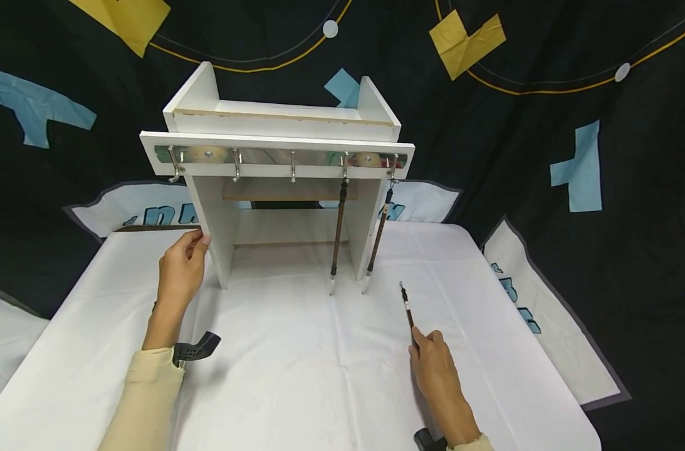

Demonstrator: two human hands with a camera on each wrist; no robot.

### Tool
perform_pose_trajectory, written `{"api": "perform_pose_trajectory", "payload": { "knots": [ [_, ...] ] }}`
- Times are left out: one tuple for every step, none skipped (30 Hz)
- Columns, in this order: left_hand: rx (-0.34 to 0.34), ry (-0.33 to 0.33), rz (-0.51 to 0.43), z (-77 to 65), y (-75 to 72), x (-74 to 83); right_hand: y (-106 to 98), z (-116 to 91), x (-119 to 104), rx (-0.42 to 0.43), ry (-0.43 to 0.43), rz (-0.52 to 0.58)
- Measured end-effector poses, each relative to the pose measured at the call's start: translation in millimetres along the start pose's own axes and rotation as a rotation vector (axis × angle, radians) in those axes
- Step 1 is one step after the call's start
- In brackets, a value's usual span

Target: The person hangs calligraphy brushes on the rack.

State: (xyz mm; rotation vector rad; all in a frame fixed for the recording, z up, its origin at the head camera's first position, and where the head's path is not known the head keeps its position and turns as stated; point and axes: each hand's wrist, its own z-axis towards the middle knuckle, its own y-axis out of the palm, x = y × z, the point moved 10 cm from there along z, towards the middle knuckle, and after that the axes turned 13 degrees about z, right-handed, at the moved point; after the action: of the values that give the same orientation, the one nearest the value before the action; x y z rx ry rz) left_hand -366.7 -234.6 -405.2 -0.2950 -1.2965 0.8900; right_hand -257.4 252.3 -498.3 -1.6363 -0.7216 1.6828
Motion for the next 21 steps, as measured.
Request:
{"api": "perform_pose_trajectory", "payload": {
  "knots": [
    [0.001, 0.001, -0.002, 0.0, -0.1, 0.1, 0.0, 0.2, -0.5, 0.001, -0.007, -0.002],
    [0.001, 0.001, -0.003, 0.1, -0.2, 0.2, -0.2, 0.1, -1.6, 0.004, -0.015, -0.004],
    [0.001, 0.002, -0.004, 0.1, -0.3, 0.4, -0.4, 0.2, -2.4, 0.007, -0.024, -0.009],
    [0.0, 0.003, -0.005, 0.1, -0.3, 0.6, -0.8, 0.1, -3.4, 0.01, -0.033, -0.013],
    [-0.001, 0.004, -0.006, 0.1, -0.3, 0.8, -0.8, 0.1, -3.7, 0.01, -0.036, -0.016],
    [-0.002, 0.005, -0.006, 0.1, -0.3, 1.2, -0.9, 0.0, -4.3, 0.012, -0.043, -0.019],
    [-0.004, 0.004, -0.007, -0.1, -0.2, 1.1, -0.8, 0.1, -4.6, 0.011, -0.048, -0.023],
    [-0.005, 0.003, -0.005, -0.2, -0.2, 1.2, -0.9, 0.0, -5.3, 0.011, -0.052, -0.027],
    [-0.006, 0.002, -0.006, -0.4, -0.1, 1.1, -0.8, 0.0, -5.3, 0.011, -0.054, -0.03],
    [-0.006, 0.001, -0.006, -0.5, -0.2, 1.2, -0.9, -0.2, -5.7, 0.011, -0.057, -0.033],
    [-0.006, 0.0, -0.006, -0.6, -0.3, 1.3, -0.8, 0.1, -5.9, 0.012, -0.062, -0.036],
    [-0.006, 0.0, -0.006, -0.7, -0.4, 1.4, -1.1, 0.1, -6.5, 0.015, -0.068, -0.04],
    [-0.005, -0.001, -0.005, -0.7, -0.5, 1.5, -1.1, 0.2, -6.9, 0.017, -0.073, -0.044],
    [-0.005, -0.001, -0.006, -0.8, -0.6, 1.6, -1.3, 0.3, -7.1, 0.02, -0.078, -0.045],
    [-0.004, -0.002, -0.007, -0.8, -0.8, 1.7, -1.4, 0.4, -7.5, 0.024, -0.084, -0.047],
    [-0.004, -0.002, -0.007, -0.9, -1.0, 1.7, -1.5, 0.5, -7.8, 0.029, -0.09, -0.05],
    [-0.004, -0.002, -0.007, -1.0, -1.1, 1.8, -1.7, 0.5, -8.2, 0.034, -0.095, -0.05],
    [-0.004, -0.003, -0.008, -1.0, -1.1, 1.6, -1.9, 0.5, -8.6, 0.04, -0.101, -0.049],
    [-0.004, -0.003, -0.009, -1.1, -1.2, 1.4, -2.2, 0.6, -9.0, 0.045, -0.106, -0.048],
    [-0.004, -0.004, -0.009, -1.1, -1.2, 1.1, -2.5, 0.5, -9.1, 0.05, -0.107, -0.044],
    [-0.005, -0.006, -0.009, -1.3, -1.1, 0.8, -3.0, 0.3, -9.6, 0.055, -0.108, -0.042]
  ]
}}
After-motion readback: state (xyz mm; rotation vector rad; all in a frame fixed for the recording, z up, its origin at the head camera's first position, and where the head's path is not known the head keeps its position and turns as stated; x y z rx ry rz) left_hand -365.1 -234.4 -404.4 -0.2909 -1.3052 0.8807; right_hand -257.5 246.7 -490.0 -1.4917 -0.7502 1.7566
